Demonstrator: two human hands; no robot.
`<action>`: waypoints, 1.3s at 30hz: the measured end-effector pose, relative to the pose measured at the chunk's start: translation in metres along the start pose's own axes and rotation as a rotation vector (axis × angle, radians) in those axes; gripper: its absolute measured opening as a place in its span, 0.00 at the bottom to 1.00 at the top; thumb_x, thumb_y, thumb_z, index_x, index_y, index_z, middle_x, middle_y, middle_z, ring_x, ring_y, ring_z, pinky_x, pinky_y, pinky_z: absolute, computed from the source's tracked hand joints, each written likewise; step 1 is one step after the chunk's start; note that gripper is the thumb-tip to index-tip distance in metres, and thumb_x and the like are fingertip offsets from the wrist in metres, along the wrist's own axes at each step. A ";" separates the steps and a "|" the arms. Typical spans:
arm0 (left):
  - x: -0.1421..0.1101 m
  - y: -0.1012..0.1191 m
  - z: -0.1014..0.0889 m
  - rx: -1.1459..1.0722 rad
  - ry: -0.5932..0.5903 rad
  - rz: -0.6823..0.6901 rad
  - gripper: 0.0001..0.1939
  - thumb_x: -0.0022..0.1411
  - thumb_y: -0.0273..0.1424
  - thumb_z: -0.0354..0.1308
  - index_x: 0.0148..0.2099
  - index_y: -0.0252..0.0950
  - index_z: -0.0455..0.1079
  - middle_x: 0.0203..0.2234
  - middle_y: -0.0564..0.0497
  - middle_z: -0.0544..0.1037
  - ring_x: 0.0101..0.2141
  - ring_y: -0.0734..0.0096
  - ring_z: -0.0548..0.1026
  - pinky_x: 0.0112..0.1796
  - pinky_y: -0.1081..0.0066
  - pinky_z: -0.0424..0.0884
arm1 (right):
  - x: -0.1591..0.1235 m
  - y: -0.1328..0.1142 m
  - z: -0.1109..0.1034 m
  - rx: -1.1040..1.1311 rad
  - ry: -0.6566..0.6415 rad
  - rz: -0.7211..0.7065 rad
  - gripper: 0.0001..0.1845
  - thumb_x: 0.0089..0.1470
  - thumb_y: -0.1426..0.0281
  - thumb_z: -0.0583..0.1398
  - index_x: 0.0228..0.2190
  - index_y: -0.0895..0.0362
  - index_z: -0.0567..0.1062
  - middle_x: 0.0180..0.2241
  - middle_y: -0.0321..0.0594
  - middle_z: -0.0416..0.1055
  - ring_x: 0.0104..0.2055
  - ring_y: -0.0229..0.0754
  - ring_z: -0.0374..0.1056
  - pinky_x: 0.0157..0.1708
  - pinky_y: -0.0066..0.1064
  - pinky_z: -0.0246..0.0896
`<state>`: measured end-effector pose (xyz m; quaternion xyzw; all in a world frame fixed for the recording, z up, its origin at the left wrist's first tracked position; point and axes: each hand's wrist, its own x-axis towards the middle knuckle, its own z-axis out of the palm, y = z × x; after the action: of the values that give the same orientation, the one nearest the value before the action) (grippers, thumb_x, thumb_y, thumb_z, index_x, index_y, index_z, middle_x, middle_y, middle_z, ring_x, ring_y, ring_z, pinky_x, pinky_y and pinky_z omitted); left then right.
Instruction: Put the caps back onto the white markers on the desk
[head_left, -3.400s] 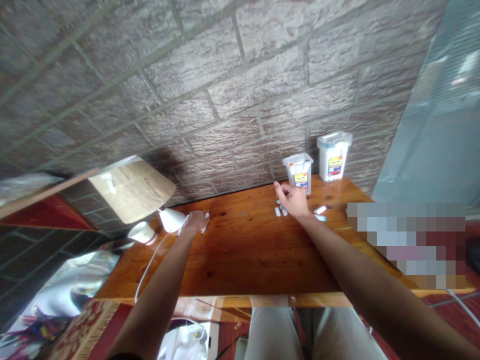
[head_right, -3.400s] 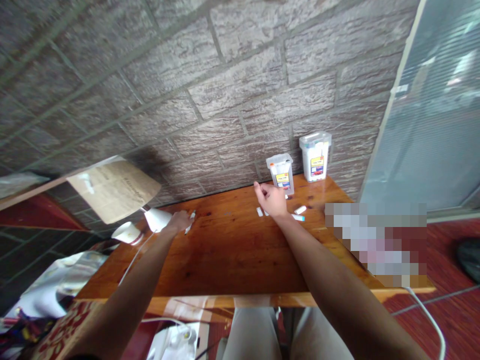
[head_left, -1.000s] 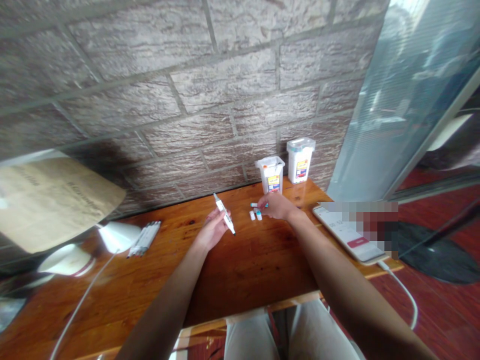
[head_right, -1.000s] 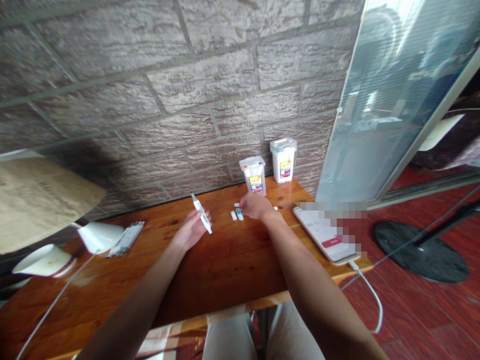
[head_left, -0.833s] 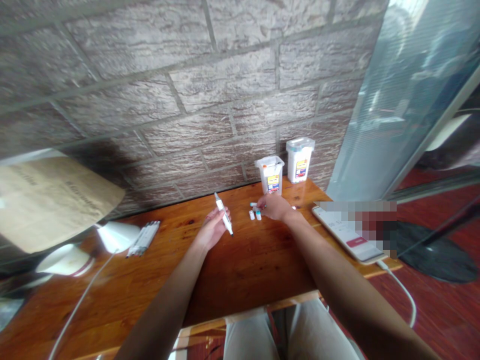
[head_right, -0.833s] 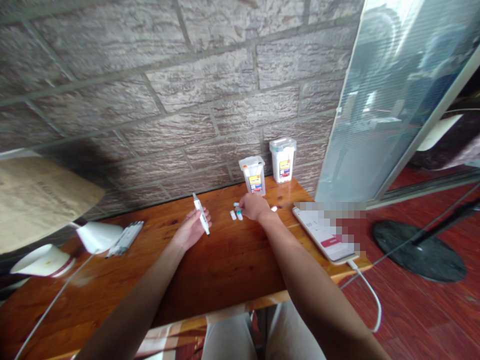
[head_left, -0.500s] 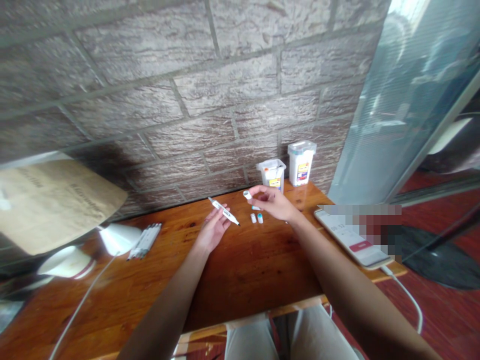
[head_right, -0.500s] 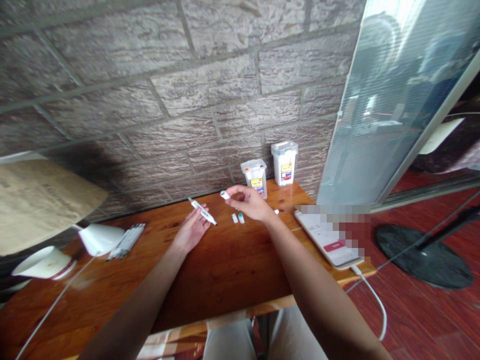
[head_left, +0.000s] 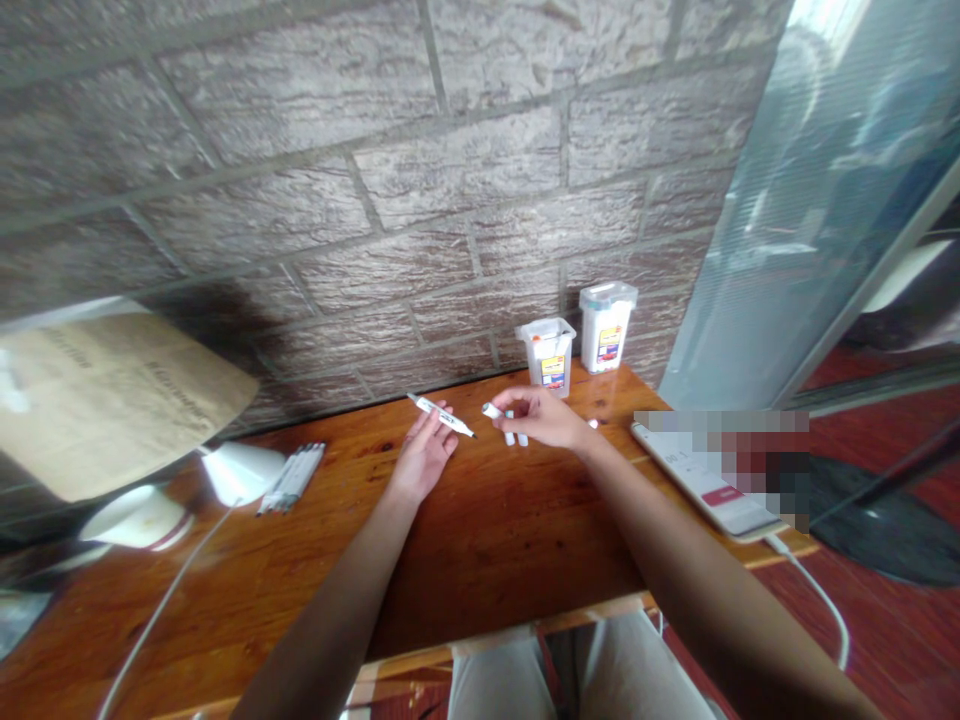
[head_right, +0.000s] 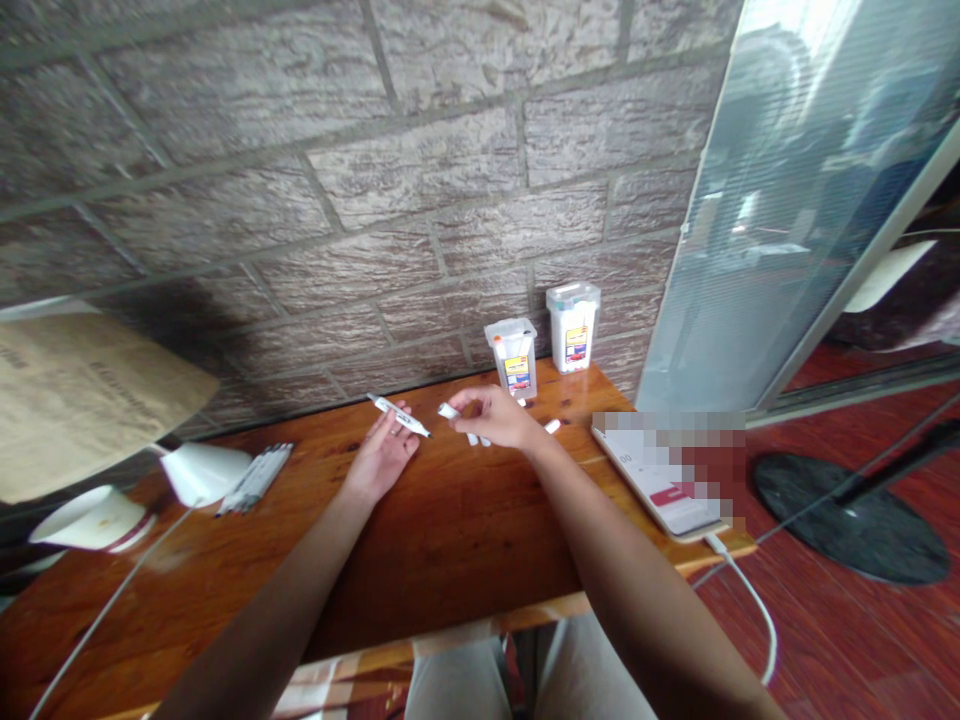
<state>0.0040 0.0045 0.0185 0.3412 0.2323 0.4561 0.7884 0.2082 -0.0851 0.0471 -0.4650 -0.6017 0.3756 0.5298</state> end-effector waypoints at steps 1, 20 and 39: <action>0.000 0.001 0.000 -0.009 0.005 0.005 0.11 0.54 0.29 0.71 0.41 0.37 0.78 0.39 0.52 0.80 0.36 0.77 0.76 0.31 0.76 0.66 | 0.000 0.001 0.000 -0.051 -0.026 0.006 0.15 0.46 0.64 0.67 0.35 0.60 0.78 0.28 0.37 0.76 0.22 0.35 0.68 0.21 0.26 0.61; 0.000 0.000 -0.006 0.044 -0.106 0.043 0.14 0.61 0.28 0.65 0.49 0.43 0.76 0.46 0.52 0.78 0.41 0.75 0.74 0.35 0.76 0.66 | -0.001 0.011 0.013 -0.226 -0.122 -0.077 0.15 0.52 0.63 0.65 0.38 0.60 0.82 0.33 0.41 0.81 0.30 0.39 0.70 0.30 0.28 0.62; -0.005 0.003 -0.001 0.091 -0.135 -0.012 0.15 0.56 0.24 0.65 0.46 0.41 0.76 0.52 0.48 0.77 0.52 0.64 0.74 0.44 0.70 0.69 | -0.001 0.004 0.017 -0.314 -0.072 -0.182 0.14 0.56 0.64 0.62 0.40 0.58 0.81 0.37 0.40 0.81 0.34 0.40 0.73 0.34 0.28 0.63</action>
<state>-0.0007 0.0011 0.0202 0.4054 0.2010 0.4164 0.7885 0.1925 -0.0841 0.0405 -0.4716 -0.7111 0.2441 0.4607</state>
